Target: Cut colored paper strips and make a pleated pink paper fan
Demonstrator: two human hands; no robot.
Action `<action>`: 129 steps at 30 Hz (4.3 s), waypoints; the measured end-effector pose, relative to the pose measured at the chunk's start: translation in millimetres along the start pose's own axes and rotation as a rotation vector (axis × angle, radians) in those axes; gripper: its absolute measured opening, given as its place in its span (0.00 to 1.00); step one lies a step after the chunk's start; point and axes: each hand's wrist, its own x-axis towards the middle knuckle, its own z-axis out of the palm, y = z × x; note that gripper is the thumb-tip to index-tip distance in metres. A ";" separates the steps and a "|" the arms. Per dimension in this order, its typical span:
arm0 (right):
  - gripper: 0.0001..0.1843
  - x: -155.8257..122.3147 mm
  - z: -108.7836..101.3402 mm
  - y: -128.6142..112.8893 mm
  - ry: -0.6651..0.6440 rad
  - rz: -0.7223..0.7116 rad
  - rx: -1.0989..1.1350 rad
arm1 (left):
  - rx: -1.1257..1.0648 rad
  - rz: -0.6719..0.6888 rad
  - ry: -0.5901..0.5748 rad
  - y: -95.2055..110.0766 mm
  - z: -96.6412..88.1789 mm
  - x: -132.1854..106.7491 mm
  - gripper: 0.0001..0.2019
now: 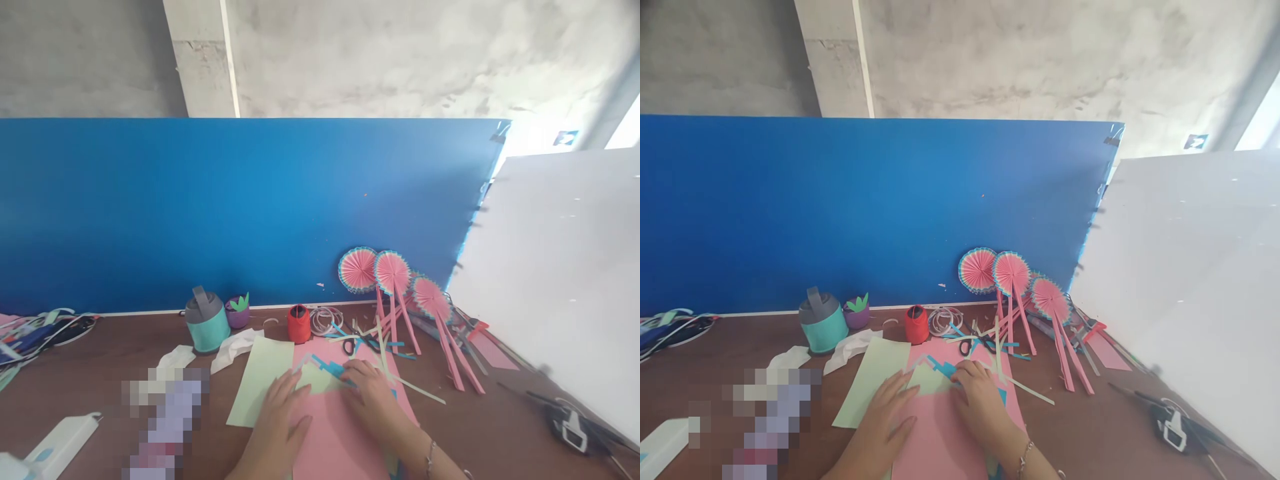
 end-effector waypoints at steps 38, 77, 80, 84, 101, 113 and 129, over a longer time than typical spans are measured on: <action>0.17 133.4 -8.4 43.7 0.184 0.030 -0.077 | 0.053 0.264 -0.273 -15.9 20.6 3.4 0.25; 0.06 4.1 6.8 -29.6 -0.266 0.512 2.162 | -0.130 0.127 0.612 20.2 -10.6 -6.3 0.11; 0.06 2.3 13.7 -32.6 -0.254 0.500 2.200 | -0.116 0.163 0.619 20.0 -9.5 -5.1 0.07; 0.07 -0.6 15.0 -43.2 -0.266 0.513 2.199 | -0.060 0.162 0.556 20.9 -8.2 -4.1 0.07; 0.05 -4.4 16.8 -45.3 -0.317 0.529 2.244 | 0.038 0.254 0.552 17.4 -14.8 -5.9 0.10; 0.09 -8.6 -3.4 -50.0 -0.205 0.234 1.979 | -0.778 -0.363 0.208 29.6 -24.6 1.2 0.24; 0.09 -3.9 -20.3 -29.7 -0.338 0.052 1.536 | -0.931 -0.400 0.083 23.4 -32.6 4.9 0.17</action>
